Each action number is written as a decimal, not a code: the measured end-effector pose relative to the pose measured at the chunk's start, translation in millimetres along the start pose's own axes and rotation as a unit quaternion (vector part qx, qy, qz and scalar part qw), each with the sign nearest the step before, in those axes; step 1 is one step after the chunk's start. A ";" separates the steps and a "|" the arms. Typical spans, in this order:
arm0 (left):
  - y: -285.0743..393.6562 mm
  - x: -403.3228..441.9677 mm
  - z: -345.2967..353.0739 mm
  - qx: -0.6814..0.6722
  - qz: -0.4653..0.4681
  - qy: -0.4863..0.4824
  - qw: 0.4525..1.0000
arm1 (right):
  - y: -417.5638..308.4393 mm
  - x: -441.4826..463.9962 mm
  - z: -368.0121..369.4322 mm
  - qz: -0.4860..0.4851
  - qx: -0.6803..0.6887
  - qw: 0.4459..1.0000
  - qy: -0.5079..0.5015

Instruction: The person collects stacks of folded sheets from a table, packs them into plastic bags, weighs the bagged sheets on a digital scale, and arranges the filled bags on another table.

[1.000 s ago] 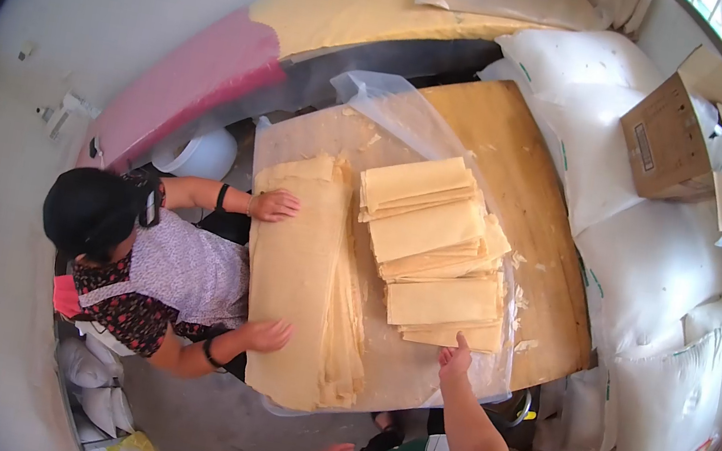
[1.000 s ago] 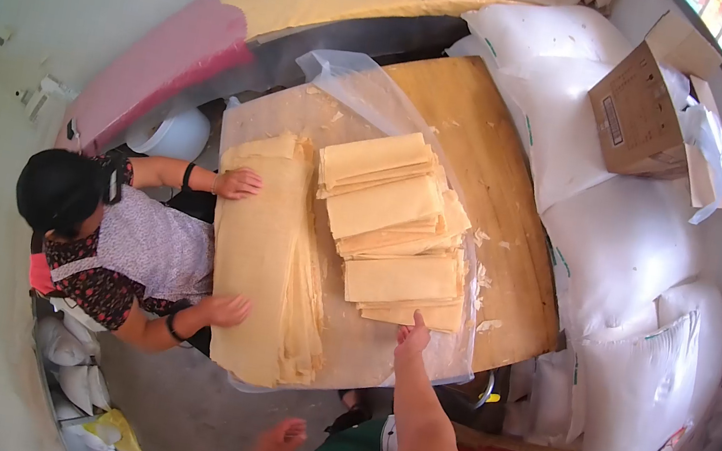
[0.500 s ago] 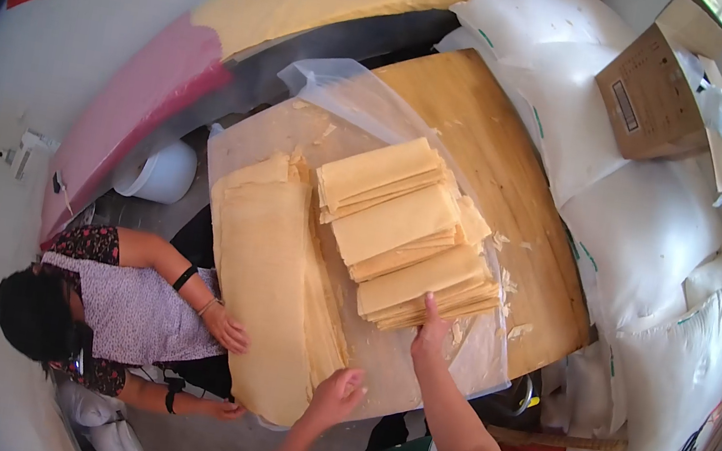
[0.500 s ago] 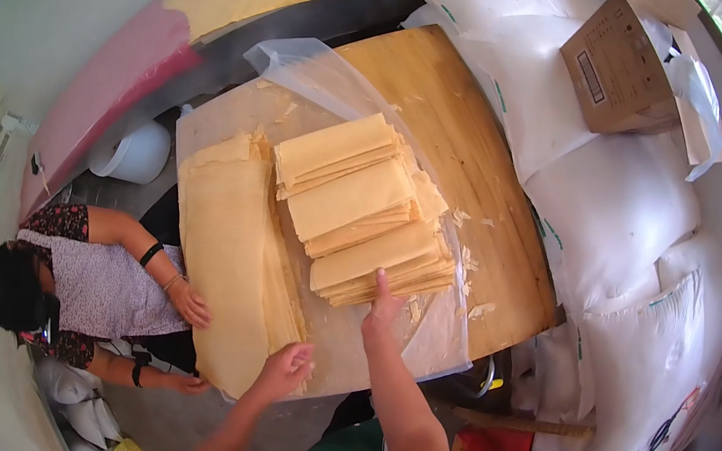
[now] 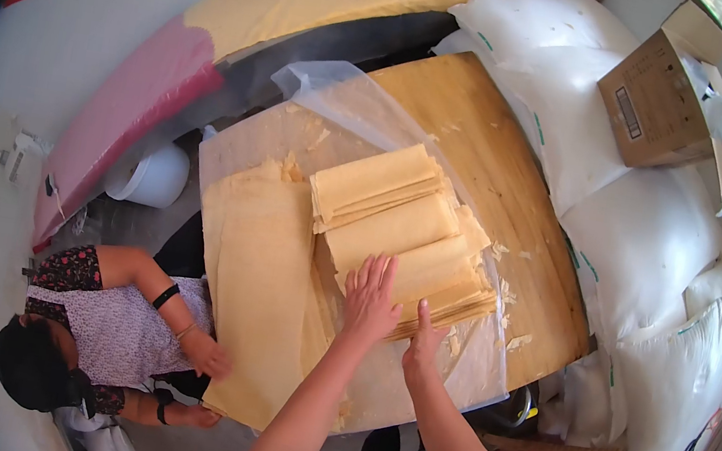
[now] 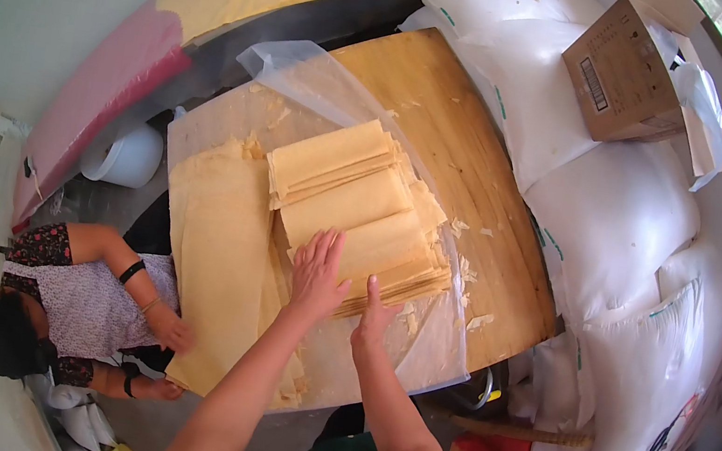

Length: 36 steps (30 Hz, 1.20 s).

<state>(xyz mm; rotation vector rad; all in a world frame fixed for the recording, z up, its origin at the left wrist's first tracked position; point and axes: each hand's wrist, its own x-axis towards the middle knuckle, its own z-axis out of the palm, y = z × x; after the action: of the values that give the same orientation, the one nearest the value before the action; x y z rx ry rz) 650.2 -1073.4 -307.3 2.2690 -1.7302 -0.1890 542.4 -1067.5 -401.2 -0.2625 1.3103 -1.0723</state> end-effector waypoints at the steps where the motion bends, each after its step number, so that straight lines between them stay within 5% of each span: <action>1: -0.6 5.1 5.9 -0.003 -0.004 -0.001 1.000 | 0.0 1.0 -1.1 0.008 0.012 1.000 -0.006; 4: -2.1 6.0 28.7 -0.013 -0.013 -0.026 0.999 | -5.3 -0.8 -10.1 0.043 0.049 0.997 -0.037; 6: -4.3 -6.2 46.6 0.003 0.037 -0.128 0.991 | -3.4 -4.0 -17.8 0.056 0.070 0.994 -0.056; 9: 9.1 -37.4 58.0 -0.033 0.105 -0.097 0.989 | -4.6 -4.7 -15.4 0.053 0.088 0.993 -0.063; 18: -2.8 -55.6 70.4 -0.215 0.035 -0.273 0.937 | 13.0 28.1 -55.4 0.089 0.065 0.993 0.041; 19: -1.1 -53.5 68.6 -0.214 0.035 -0.271 0.938 | 5.5 27.6 -64.4 0.083 0.069 0.994 0.021; 21: 8.5 -51.9 60.4 -0.229 0.001 -0.120 0.966 | 6.0 36.5 -114.2 0.125 0.070 0.990 -0.010; 25: 13.8 -53.3 57.2 -0.217 -0.028 -0.152 0.964 | -52.6 5.4 -167.6 0.221 0.023 0.963 -0.149; 27: 14.7 -59.9 58.3 -0.247 -0.068 -0.237 0.937 | -76.2 -11.7 -173.9 0.254 -0.005 0.949 -0.187; 30: 16.7 -72.9 53.3 -0.626 -0.224 -0.353 0.658 | -86.3 -20.3 -173.2 0.307 0.025 0.911 -0.274; 31: 18.9 -81.1 51.4 -0.625 -0.225 -0.351 0.660 | -82.6 -18.4 -169.0 0.308 0.025 0.910 -0.276; 33: 24.4 -101.5 44.5 -0.680 -0.271 -0.374 0.570 | -72.0 -13.3 -149.2 0.215 -0.090 0.950 -0.208; 34: 31.0 -108.4 42.4 -0.650 -0.284 -0.342 0.616 | -63.0 -13.6 -135.7 0.161 -0.100 0.962 -0.197; 36: 42.7 -115.8 34.2 -0.642 -0.256 -0.295 0.660 | -23.6 6.5 -143.1 0.201 -0.068 0.958 -0.194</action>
<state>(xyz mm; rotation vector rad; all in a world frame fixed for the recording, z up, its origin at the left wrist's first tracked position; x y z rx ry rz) 569.8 -977.5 -334.7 1.4206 -0.4898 -1.7553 406.3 -1028.3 -432.6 -0.2786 1.0240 -0.5516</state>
